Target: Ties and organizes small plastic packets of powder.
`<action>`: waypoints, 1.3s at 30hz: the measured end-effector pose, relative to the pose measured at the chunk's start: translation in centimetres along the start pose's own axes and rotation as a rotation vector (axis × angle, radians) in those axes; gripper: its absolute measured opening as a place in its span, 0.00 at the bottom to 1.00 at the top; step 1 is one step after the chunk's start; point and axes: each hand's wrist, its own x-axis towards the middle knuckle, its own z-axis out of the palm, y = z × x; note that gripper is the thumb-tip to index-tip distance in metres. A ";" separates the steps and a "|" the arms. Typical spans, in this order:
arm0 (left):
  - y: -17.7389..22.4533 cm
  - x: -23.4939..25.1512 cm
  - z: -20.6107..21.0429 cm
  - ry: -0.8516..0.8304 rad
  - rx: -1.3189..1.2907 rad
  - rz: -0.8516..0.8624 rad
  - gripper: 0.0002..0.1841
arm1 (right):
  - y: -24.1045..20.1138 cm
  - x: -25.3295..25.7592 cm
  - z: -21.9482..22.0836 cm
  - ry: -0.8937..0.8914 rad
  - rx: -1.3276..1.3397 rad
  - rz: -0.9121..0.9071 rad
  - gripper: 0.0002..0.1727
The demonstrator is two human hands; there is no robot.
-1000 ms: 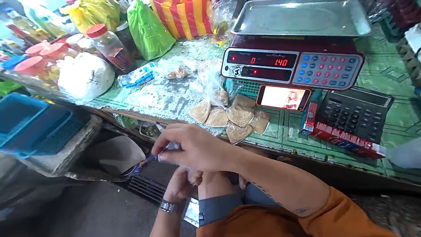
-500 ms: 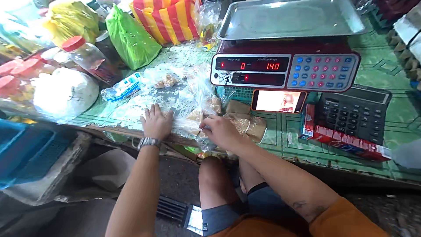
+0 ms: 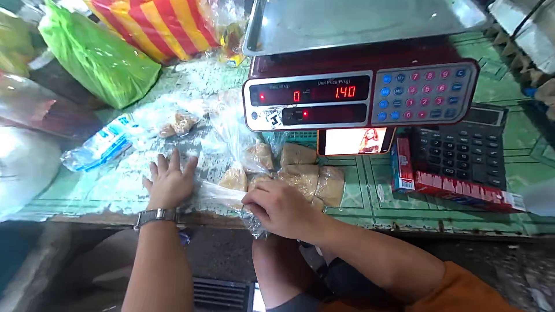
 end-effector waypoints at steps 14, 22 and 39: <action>1.9 1.3 -0.7 0.013 -0.018 -0.180 0.49 | -0.1 0.3 -0.4 0.163 0.142 0.094 0.11; 1.7 1.2 -0.2 -0.033 0.014 -0.263 0.54 | -0.4 0.1 0.4 0.267 0.216 0.079 0.10; 4.0 -0.5 0.4 0.009 0.122 -0.137 0.50 | 0.1 -0.5 0.1 0.489 0.345 -0.048 0.05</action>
